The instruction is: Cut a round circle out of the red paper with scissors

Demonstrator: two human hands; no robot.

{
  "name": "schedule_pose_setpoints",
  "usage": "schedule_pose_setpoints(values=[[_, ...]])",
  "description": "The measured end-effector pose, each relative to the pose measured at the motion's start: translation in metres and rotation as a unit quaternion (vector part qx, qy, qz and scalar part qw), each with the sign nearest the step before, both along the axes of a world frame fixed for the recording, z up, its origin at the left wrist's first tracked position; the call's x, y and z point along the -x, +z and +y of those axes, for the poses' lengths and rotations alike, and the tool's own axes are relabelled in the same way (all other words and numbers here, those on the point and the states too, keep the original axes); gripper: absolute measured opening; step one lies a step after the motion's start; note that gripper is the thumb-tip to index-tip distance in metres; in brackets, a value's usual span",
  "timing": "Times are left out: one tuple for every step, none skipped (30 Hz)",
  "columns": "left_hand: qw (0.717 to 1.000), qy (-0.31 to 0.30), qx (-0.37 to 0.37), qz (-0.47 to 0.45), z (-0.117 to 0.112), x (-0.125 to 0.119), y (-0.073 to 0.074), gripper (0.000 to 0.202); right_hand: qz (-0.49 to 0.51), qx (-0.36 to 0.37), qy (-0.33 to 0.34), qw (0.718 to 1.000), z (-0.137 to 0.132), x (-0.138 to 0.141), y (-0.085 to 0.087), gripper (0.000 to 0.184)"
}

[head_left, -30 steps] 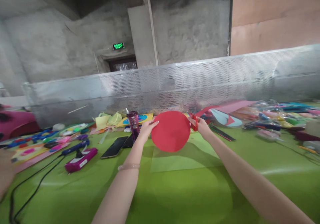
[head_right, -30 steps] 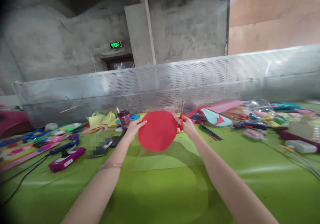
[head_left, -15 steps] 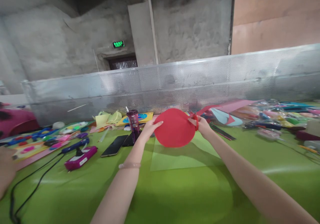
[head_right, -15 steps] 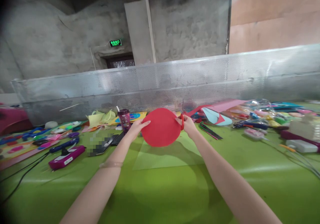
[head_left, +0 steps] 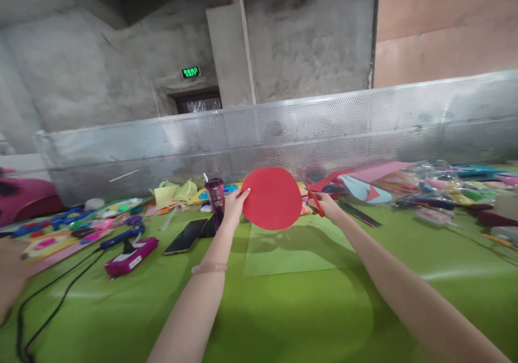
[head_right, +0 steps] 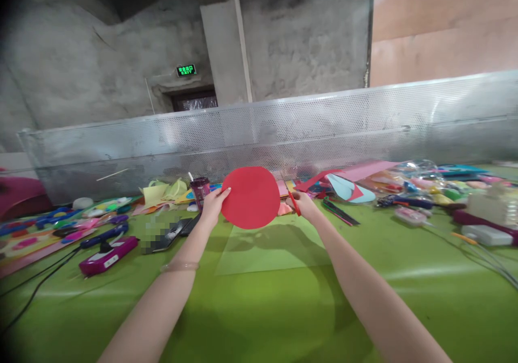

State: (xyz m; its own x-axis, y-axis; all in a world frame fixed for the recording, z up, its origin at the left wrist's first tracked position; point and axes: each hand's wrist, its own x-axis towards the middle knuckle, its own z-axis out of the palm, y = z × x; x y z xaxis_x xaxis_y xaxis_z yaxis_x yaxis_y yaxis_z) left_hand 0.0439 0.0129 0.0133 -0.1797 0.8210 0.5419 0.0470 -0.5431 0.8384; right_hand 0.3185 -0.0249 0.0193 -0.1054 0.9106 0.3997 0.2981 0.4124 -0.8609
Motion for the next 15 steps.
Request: schedule_pose_setpoints(values=[[1.0,0.002,0.0,0.003,0.0002,-0.0001,0.0,0.035,-0.009,0.001,0.001,1.0,-0.0003,-0.0003,0.0,0.013],[1.0,0.006,0.002,0.006,0.0002,-0.0003,0.0001,0.036,-0.015,0.001,0.005,1.0,-0.0005,-0.0003,0.0,0.013],[1.0,0.009,0.004,0.007,0.0001,-0.0007,0.0002,0.036,-0.019,0.001,0.009,1.0,-0.0007,-0.0002,0.0001,0.013],[1.0,0.011,0.006,0.008,-0.0001,-0.0011,0.0004,0.036,-0.021,0.001,0.013,1.0,-0.0008,0.0002,0.0,0.013],[1.0,0.01,0.008,0.008,-0.0004,-0.0014,0.0006,0.037,-0.022,0.001,0.017,1.0,-0.0007,0.0007,-0.0001,0.013],[1.0,0.008,0.01,0.007,-0.0007,-0.0017,0.0009,0.037,-0.023,0.002,0.021,1.0,-0.0005,0.0012,-0.0004,0.013],[1.0,0.006,0.011,0.007,-0.0011,-0.0019,0.0012,0.037,-0.024,0.004,0.023,0.999,-0.0003,0.0017,-0.0009,0.013],[1.0,0.005,0.01,0.006,-0.0016,-0.002,0.0014,0.037,-0.026,0.006,0.025,0.999,0.0,0.0022,-0.0013,0.013],[1.0,0.003,0.01,0.005,-0.0021,-0.002,0.0017,0.037,-0.029,0.009,0.029,0.999,0.0002,0.0026,-0.0018,0.013],[1.0,0.003,0.011,0.004,-0.0026,-0.002,0.002,0.037,-0.031,0.012,0.034,0.999,0.0004,0.0029,-0.0023,0.012],[1.0,0.001,0.012,0.003,-0.0032,-0.002,0.0023,0.037,-0.033,0.014,0.039,0.999,0.0004,0.0033,-0.0026,0.01],[1.0,-0.001,0.014,0.002,-0.0037,-0.0021,0.0026,0.037,-0.034,0.016,0.045,0.998,0.0003,0.0035,-0.0029,0.01],[1.0,-0.002,0.016,0.002,-0.0043,-0.0022,0.0029,0.037,-0.036,0.019,0.05,0.998,0.0001,0.0038,-0.003,0.01],[1.0,-0.003,0.019,0.001,-0.0047,-0.0024,0.0031,0.037,-0.038,0.02,0.054,0.998,-0.0001,0.0039,-0.003,0.011],[1.0,-0.004,0.022,0.0,-0.0051,-0.0026,0.0033,0.037,-0.039,0.021,0.055,0.997,-0.0004,0.0041,-0.0029,0.012]])
